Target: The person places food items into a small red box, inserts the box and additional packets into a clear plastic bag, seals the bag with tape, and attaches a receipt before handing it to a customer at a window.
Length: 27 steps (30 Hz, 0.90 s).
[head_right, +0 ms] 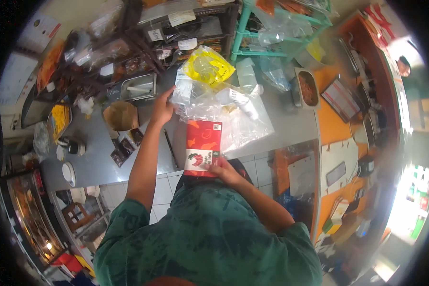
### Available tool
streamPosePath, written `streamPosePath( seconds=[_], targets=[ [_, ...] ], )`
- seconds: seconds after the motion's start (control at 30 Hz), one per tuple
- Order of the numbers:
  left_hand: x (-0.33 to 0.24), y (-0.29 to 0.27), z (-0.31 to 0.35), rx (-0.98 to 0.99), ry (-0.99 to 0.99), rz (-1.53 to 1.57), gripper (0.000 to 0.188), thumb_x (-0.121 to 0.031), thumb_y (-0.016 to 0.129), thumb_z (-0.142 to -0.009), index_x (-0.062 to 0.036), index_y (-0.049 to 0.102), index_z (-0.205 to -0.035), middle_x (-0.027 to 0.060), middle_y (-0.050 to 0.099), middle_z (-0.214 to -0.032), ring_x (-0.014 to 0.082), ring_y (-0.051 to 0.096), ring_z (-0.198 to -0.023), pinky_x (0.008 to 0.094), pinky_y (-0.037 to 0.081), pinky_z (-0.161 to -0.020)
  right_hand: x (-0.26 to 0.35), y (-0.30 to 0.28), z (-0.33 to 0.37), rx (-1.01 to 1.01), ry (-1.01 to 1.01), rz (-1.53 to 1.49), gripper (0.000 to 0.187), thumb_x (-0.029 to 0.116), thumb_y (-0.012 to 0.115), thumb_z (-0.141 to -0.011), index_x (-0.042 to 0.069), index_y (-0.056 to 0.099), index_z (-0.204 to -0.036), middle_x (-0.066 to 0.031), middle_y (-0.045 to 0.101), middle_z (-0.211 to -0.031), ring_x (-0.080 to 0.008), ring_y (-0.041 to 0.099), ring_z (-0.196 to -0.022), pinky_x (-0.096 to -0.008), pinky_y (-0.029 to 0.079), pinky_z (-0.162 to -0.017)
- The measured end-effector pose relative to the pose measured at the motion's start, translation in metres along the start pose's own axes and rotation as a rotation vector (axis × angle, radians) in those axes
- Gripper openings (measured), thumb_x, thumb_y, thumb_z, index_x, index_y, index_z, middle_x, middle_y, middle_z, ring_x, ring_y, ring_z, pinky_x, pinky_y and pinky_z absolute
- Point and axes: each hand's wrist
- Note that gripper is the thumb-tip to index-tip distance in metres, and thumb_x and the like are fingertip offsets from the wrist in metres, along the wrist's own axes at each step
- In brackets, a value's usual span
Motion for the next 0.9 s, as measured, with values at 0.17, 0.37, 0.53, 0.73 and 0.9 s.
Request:
streamPosePath(
  seconds=[0.17,0.37,0.53,0.73,0.9],
  targets=[
    [-0.005,-0.059,0.107,-0.198,-0.175,-0.014,0.051,-0.006,0.066,-0.091,-0.0042,0.051,-0.139,0.0212,0.062,-0.126,0.0262,0.067,-0.092,0.0339,0.055,-0.080,-0.024,0.023,-0.035,-0.013,0.014,-0.100,0.053,0.020,0.062,-0.099,0.007,0.034,-0.142,-0.0088,0.051,-0.138,-0.0202,0.051,-0.129,-0.0366,0.043,-0.109],
    [-0.062,-0.046,0.191,0.220,0.181,-0.256,0.073,-0.030,0.077,-0.083,-0.0080,0.046,-0.145,0.0194,0.040,-0.152,0.0420,0.032,-0.142,0.0551,0.026,-0.117,-0.062,0.046,-0.081,0.049,0.039,-0.163,0.047,0.023,0.060,-0.101,0.010,0.037,-0.140,-0.0055,0.051,-0.136,-0.0187,0.053,-0.122,-0.0373,0.046,-0.099],
    [-0.017,-0.047,0.174,0.261,0.240,-0.462,0.071,-0.032,0.076,-0.082,-0.0140,0.048,-0.145,0.0152,0.029,-0.159,0.0419,0.018,-0.149,0.0629,0.019,-0.117,0.002,0.030,-0.050,-0.072,0.017,1.295,0.031,0.016,0.066,-0.093,0.007,0.061,-0.121,-0.0100,0.059,-0.121,-0.0277,0.059,-0.109,-0.0390,0.049,-0.094],
    [-0.011,-0.055,0.129,0.261,0.551,-0.448,0.050,-0.030,0.078,-0.079,-0.0140,0.062,-0.124,0.0072,0.046,-0.146,0.0333,0.034,-0.143,0.0616,0.021,-0.117,0.022,0.046,-0.059,-0.257,-1.059,1.736,0.037,0.013,0.072,-0.080,0.006,0.064,-0.115,-0.0118,0.060,-0.118,-0.0330,0.056,-0.112,-0.0452,0.046,-0.098],
    [-0.003,-0.050,0.120,0.312,0.626,-0.352,0.045,-0.027,0.079,-0.078,-0.0128,0.065,-0.118,0.0063,0.053,-0.138,0.0307,0.042,-0.137,0.0582,0.024,-0.116,-0.014,0.036,-0.079,-0.378,-1.098,1.950,0.033,0.015,0.066,-0.084,0.004,0.062,-0.115,-0.0099,0.056,-0.117,-0.0271,0.055,-0.112,-0.0440,0.044,-0.101]
  ],
)
Point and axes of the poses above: each hand's wrist, its own z-axis away from the middle knuckle, its own y-axis out of the palm, x = y × z
